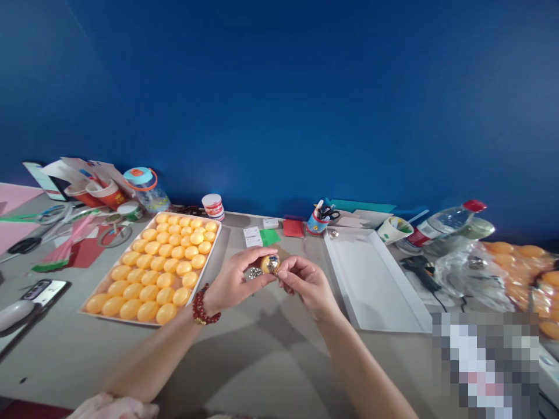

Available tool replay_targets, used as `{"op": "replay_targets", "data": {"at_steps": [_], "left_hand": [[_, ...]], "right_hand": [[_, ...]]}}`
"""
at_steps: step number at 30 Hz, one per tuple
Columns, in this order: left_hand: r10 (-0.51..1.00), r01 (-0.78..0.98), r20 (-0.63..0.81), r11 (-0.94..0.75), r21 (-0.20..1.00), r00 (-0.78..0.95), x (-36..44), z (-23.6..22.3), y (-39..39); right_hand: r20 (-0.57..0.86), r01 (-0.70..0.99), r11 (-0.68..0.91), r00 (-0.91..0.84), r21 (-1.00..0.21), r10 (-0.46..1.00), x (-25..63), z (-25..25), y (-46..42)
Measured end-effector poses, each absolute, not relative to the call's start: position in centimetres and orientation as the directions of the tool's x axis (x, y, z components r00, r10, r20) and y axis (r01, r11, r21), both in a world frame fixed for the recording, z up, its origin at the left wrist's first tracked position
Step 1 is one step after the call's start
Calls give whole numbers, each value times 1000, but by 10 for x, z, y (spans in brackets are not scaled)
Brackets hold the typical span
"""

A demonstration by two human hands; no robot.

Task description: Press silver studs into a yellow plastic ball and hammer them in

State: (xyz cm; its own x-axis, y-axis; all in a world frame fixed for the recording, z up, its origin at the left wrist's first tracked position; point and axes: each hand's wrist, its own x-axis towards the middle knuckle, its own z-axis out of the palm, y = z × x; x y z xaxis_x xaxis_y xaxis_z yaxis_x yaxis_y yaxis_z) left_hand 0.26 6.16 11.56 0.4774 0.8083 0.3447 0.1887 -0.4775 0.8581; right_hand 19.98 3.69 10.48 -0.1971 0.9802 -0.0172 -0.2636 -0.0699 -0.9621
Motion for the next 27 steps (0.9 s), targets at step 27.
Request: {"op": "replay_targets", "data": {"at_steps": [27], "left_hand": [[833,184,317,-435,881,453,4,118,60]], "right_hand": [[-31,-304,-84,-177,-949,984,194,116,34]]}}
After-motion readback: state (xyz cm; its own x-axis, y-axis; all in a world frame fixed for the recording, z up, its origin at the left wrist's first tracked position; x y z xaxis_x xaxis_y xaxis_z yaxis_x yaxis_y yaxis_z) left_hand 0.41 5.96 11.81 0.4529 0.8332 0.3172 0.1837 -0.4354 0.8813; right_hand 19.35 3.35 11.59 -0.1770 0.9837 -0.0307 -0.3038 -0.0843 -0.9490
